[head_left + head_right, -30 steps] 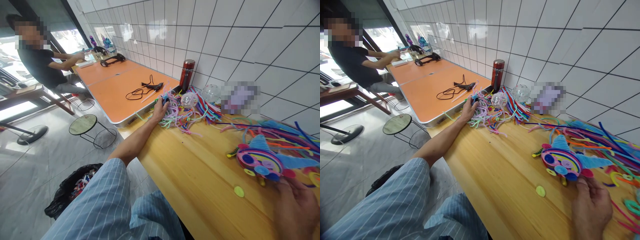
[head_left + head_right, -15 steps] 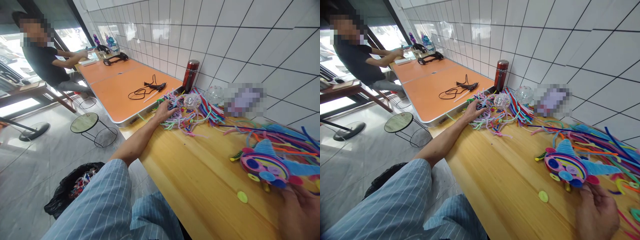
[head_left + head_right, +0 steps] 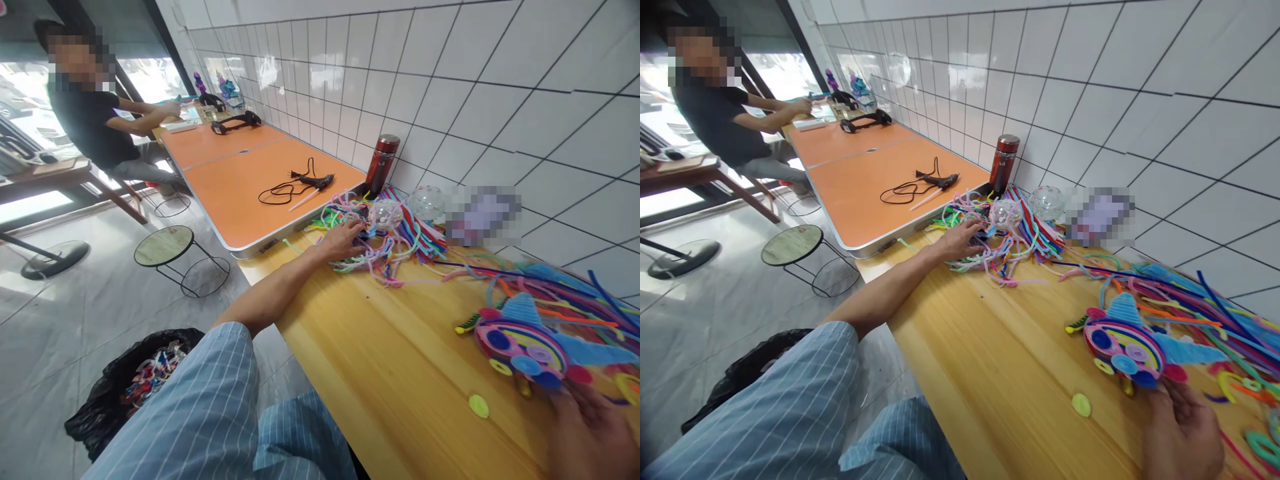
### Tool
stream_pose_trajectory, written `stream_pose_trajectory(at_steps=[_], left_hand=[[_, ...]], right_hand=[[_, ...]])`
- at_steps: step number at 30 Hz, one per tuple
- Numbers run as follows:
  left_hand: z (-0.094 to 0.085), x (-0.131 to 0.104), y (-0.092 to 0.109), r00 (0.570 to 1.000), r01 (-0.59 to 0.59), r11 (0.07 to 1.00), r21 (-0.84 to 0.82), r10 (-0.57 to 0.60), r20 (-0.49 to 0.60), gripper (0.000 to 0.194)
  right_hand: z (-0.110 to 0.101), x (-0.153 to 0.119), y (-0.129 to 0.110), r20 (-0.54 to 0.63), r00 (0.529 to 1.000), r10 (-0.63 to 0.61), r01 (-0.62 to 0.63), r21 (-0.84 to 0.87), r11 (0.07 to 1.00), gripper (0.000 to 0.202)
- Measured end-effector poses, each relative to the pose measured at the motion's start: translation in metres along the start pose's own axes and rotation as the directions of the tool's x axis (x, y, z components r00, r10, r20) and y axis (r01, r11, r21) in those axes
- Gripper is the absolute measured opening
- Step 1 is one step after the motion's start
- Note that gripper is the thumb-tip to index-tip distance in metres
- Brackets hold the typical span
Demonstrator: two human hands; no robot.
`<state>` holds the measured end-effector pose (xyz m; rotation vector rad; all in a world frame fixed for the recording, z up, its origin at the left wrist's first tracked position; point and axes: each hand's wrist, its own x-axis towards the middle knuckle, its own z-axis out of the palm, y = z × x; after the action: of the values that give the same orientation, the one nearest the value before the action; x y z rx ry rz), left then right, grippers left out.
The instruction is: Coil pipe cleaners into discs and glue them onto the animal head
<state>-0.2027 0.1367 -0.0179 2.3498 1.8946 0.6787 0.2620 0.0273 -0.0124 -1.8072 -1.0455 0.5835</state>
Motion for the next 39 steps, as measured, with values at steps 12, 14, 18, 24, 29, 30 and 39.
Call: stream_pose_trajectory(at_steps=[12,14,18,24,29,30,39], left_hand=[[-0.002,0.010,-0.033,0.991,0.063,0.998,-0.031,-0.066,-0.114,0.056],[-0.001,0.010,-0.033,0.991,0.074,0.997,-0.019,-0.076,-0.108,0.051],[0.001,0.010,-0.033,0.988,0.108,0.994,0.001,-0.107,-0.109,0.044],[-0.001,0.011,-0.032,0.985,0.135,0.991,0.016,-0.132,-0.113,0.039],[-0.012,0.013,-0.025,0.985,0.137,0.989,0.058,-0.130,-0.112,0.046],[-0.014,0.013,-0.023,0.985,0.140,0.987,0.075,-0.131,-0.108,0.047],[-0.024,0.030,0.004,0.978,0.176,0.971,0.161,-0.153,-0.145,0.071]], right_hand=[[0.006,0.003,0.018,-0.038,0.999,-0.026,0.033,0.185,0.982,0.052],[0.007,0.004,0.024,-0.039,0.998,-0.054,0.060,0.196,0.979,0.051],[0.008,0.005,0.031,-0.032,0.995,-0.098,0.102,0.206,0.973,0.048],[0.008,0.007,0.036,-0.014,0.995,-0.098,0.099,0.199,0.975,0.049],[0.007,0.006,0.033,-0.003,0.996,-0.092,0.091,0.191,0.977,0.050],[0.006,0.005,0.031,-0.002,0.996,-0.091,0.090,0.192,0.977,0.051],[0.005,0.004,0.013,-0.022,1.000,-0.011,0.014,0.143,0.990,0.060]])
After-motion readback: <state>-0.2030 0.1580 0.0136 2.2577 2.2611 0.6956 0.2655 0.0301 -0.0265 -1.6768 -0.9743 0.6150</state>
